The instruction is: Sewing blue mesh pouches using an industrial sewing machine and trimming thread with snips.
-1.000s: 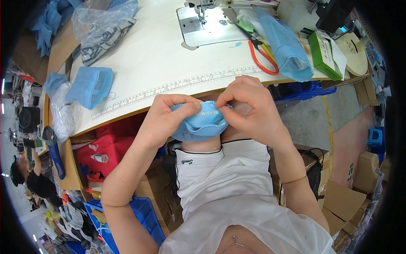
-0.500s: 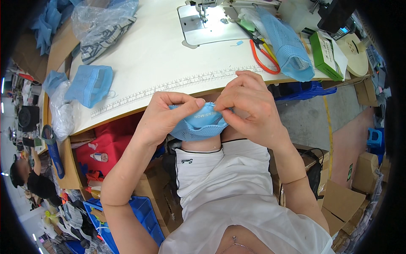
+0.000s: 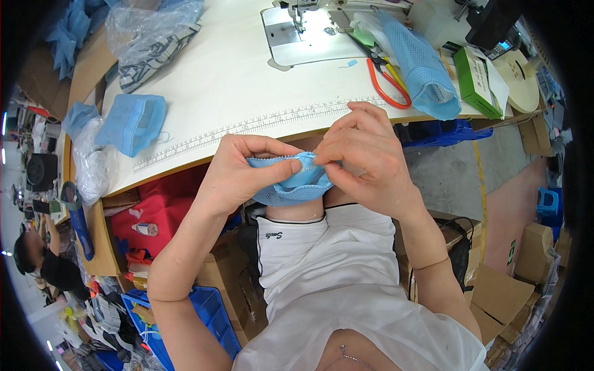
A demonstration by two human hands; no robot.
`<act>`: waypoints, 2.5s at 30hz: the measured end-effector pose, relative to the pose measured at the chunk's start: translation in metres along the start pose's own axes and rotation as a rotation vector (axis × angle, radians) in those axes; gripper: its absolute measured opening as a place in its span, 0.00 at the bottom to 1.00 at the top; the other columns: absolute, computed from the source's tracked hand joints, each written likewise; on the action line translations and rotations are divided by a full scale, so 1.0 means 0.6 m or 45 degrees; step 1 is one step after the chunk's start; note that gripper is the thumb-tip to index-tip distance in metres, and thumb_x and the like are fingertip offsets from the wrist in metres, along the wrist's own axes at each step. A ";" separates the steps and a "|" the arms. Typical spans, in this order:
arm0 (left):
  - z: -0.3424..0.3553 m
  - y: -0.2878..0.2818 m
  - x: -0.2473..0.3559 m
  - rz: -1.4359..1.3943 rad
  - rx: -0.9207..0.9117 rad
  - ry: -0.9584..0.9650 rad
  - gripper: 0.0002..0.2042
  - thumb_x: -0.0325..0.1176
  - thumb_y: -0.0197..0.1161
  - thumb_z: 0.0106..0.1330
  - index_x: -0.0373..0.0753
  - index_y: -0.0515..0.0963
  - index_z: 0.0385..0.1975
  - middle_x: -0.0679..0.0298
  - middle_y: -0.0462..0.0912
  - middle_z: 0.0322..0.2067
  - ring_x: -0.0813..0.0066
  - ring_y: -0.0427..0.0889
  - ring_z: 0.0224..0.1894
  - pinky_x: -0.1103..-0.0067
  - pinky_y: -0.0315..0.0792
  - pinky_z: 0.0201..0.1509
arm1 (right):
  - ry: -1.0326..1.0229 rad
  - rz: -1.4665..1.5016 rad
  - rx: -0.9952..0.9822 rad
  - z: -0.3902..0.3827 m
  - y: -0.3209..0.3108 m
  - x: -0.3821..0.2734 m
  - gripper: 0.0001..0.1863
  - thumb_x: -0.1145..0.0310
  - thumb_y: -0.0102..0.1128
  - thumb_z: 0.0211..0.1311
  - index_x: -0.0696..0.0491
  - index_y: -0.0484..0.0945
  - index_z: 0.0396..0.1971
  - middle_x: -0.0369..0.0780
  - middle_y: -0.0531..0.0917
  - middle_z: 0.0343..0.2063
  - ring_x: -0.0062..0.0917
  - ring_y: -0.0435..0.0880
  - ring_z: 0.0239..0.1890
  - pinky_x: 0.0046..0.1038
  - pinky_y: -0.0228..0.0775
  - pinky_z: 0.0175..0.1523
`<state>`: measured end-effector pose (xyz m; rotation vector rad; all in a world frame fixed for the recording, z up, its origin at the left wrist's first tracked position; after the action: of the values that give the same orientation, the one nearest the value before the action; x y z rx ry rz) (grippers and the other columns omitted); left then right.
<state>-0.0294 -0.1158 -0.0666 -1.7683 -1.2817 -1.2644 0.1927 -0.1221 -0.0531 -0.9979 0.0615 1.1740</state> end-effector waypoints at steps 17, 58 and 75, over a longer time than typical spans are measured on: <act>-0.001 -0.002 0.001 0.021 0.032 0.025 0.11 0.28 0.79 0.62 0.32 0.90 0.42 0.60 0.92 0.36 0.79 0.89 0.37 0.82 0.82 0.46 | -0.049 -0.056 -0.030 0.005 -0.001 -0.005 0.07 0.77 0.70 0.52 0.49 0.85 0.30 0.31 0.86 0.30 0.27 0.85 0.44 0.47 0.67 0.70; -0.003 0.004 0.003 0.132 0.147 0.157 0.08 0.28 0.74 0.65 0.31 0.90 0.39 0.64 0.91 0.34 0.85 0.84 0.35 0.84 0.79 0.43 | -0.043 -0.192 0.023 0.002 0.010 -0.015 0.11 0.78 0.74 0.44 0.45 0.86 0.28 0.27 0.88 0.33 0.27 0.85 0.46 0.51 0.64 0.72; 0.015 -0.005 -0.018 -0.111 0.106 0.033 0.08 0.29 0.74 0.67 0.31 0.90 0.40 0.63 0.91 0.35 0.81 0.86 0.36 0.83 0.79 0.44 | 0.156 -0.041 0.049 0.002 0.016 0.001 0.07 0.76 0.71 0.50 0.49 0.85 0.29 0.32 0.87 0.33 0.30 0.83 0.47 0.38 0.70 0.60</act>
<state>-0.0299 -0.1106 -0.0801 -1.6489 -1.3895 -1.2593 0.1847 -0.1205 -0.0585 -1.0322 0.1644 1.0782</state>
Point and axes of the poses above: each hand's wrist, its own z-axis towards the middle knuckle, its own y-axis out of the palm, x = y × z, the point moved 3 cm from there along z, towards the middle knuckle
